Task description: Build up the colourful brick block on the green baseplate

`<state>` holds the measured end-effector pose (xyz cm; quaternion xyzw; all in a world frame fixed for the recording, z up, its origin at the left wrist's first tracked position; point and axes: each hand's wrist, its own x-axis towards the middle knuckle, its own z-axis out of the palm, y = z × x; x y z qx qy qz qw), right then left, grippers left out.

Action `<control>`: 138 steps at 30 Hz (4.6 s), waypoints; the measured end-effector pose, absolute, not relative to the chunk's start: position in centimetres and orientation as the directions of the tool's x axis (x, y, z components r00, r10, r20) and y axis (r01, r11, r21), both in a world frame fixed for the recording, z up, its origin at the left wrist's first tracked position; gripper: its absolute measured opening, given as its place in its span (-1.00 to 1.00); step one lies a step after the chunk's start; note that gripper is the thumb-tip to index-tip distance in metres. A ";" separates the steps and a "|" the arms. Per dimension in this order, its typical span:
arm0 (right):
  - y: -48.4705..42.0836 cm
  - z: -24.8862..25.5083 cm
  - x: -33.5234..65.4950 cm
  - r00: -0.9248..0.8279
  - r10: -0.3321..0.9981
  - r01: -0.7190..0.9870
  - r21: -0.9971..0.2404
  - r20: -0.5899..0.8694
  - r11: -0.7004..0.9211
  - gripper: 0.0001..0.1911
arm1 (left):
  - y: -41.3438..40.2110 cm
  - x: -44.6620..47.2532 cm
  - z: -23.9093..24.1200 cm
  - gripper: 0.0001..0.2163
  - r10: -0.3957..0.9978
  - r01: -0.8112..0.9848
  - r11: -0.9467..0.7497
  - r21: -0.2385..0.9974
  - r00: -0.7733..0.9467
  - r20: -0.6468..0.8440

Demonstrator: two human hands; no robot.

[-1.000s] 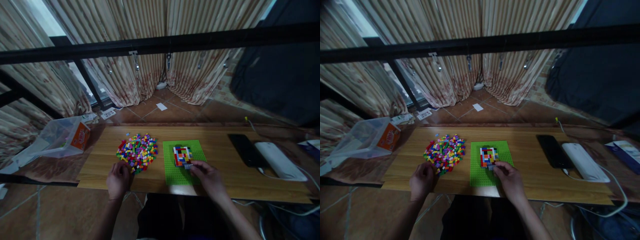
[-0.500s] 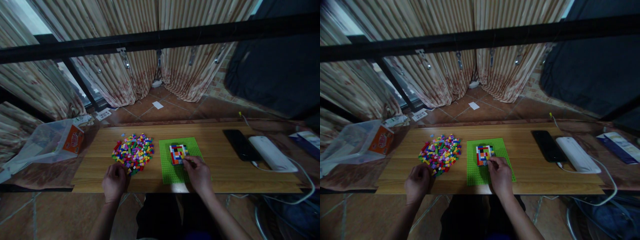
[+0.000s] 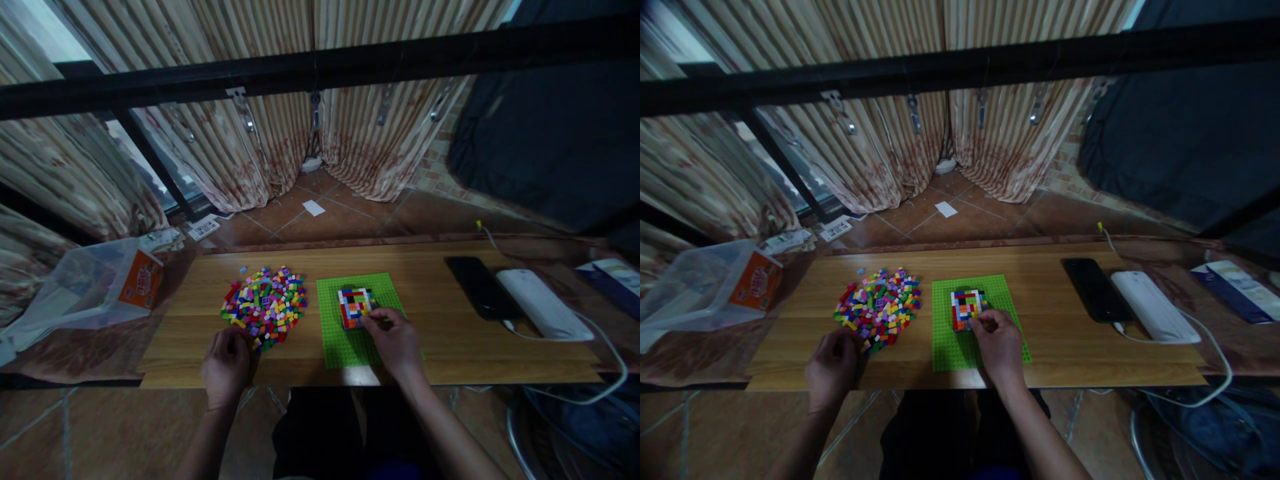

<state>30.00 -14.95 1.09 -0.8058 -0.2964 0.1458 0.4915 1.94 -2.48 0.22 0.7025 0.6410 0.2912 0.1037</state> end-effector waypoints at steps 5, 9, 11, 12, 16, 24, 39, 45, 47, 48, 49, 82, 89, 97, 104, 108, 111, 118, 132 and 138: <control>-14.9 1.2 30.4 0.752 0.657 0.371 -0.854 0.047 -0.364 -0.69 | -2.4 1.9 0.1 -0.85 0.956 0.842 -0.176 0.509 0.022 0.294; -14.7 1.6 30.7 0.734 0.678 0.413 -0.816 0.037 -0.403 -0.72 | -2.4 1.9 0.1 -0.85 0.958 0.858 -0.165 0.487 0.022 0.286; -14.6 1.7 30.8 0.719 0.694 0.434 -0.804 0.038 -0.406 -0.73 | -2.4 1.9 0.1 -0.85 0.959 0.864 -0.165 0.476 0.028 0.282; -14.6 1.8 30.9 0.712 0.701 0.442 -0.801 0.038 -0.405 -0.73 | -2.4 1.9 0.1 -0.85 0.959 0.864 -0.167 0.475 0.031 0.281; -14.3 1.7 31.1 0.702 0.710 0.454 -0.804 0.055 -0.385 -0.73 | -2.3 1.9 0.2 -0.87 0.961 0.868 -0.156 0.472 0.023 0.275; -15.1 2.0 32.5 0.712 0.702 0.180 -0.959 -0.026 -0.218 -0.57 | -2.4 1.9 0.4 -0.86 0.952 0.875 -0.187 0.446 0.050 0.301; -18.1 0.4 32.9 0.746 0.665 0.280 -0.926 0.044 -0.253 -0.62 | -2.4 2.0 0.3 -0.85 0.942 0.873 -0.202 0.444 0.050 0.332; -18.5 1.3 30.6 0.713 0.693 0.378 -0.892 0.109 -0.249 -0.64 | -2.7 2.0 0.1 -0.87 0.954 0.848 -0.191 0.494 0.042 0.296; -18.2 1.8 29.2 0.653 0.744 0.421 -0.885 0.145 -0.197 -0.66 | -2.7 1.9 0.1 -0.87 0.956 0.843 -0.184 0.505 0.035 0.291; -17.9 2.1 28.4 0.610 0.775 0.446 -0.880 0.166 -0.163 -0.68 | -2.7 1.9 0.0 -0.88 0.956 0.841 -0.184 0.508 0.034 0.290; -17.6 2.3 27.6 0.559 0.809 0.471 -0.873 0.184 -0.126 -0.70 | -2.8 1.9 0.0 -0.88 0.957 0.841 -0.186 0.508 0.037 0.289; -1.3 2.4 20.5 0.141 0.965 0.868 -0.496 0.221 -0.014 -0.76 | -3.0 1.7 -0.7 -0.85 0.942 0.803 -0.252 0.540 0.077 0.326; -2.6 2.9 20.1 0.217 0.939 0.772 -0.636 0.267 0.002 -0.81 | -2.9 1.6 -0.5 -0.85 0.944 0.812 -0.247 0.528 0.078 0.321; -8.0 2.9 21.2 0.367 0.926 0.346 -0.937 0.086 -0.050 -0.79 | -2.5 1.7 -0.5 -0.86 0.946 0.815 -0.234 0.530 0.064 0.318; -10.0 3.2 21.3 0.318 0.944 -0.128 -0.991 -0.089 -0.050 -0.69 | -3.4 2.1 1.5 -0.79 0.948 0.668 -0.169 0.725 -0.091 0.305; -11.6 4.3 21.4 0.277 0.954 0.164 -0.984 0.111 0.067 -0.80 | -6.2 4.7 5.1 -0.68 0.989 0.394 -0.135 0.909 -0.006 0.150; -12.7 5.3 21.2 0.176 0.953 0.363 -0.916 0.248 0.172 -0.84 | -8.0 7.2 7.0 -0.62 0.967 0.119 0.059 0.991 0.240 -0.087; -14.2 5.2 21.3 0.193 0.947 0.461 -0.876 0.257 0.143 -0.82 | -9.5 9.4 5.8 -0.69 0.894 -0.114 0.345 0.932 0.343 -0.289; -18.3 2.8 24.0 0.571 0.819 0.047 -0.994 -0.055 -0.100 -0.77 | -11.9 11.7 3.5 -0.62 0.785 -0.223 0.587 0.779 0.393 -0.479; -18.9 2.9 28.2 0.708 0.695 -0.039 -0.989 -0.129 -0.144 -0.67 | -11.1 11.0 2.8 -0.61 0.822 -0.092 0.503 0.859 0.360 -0.442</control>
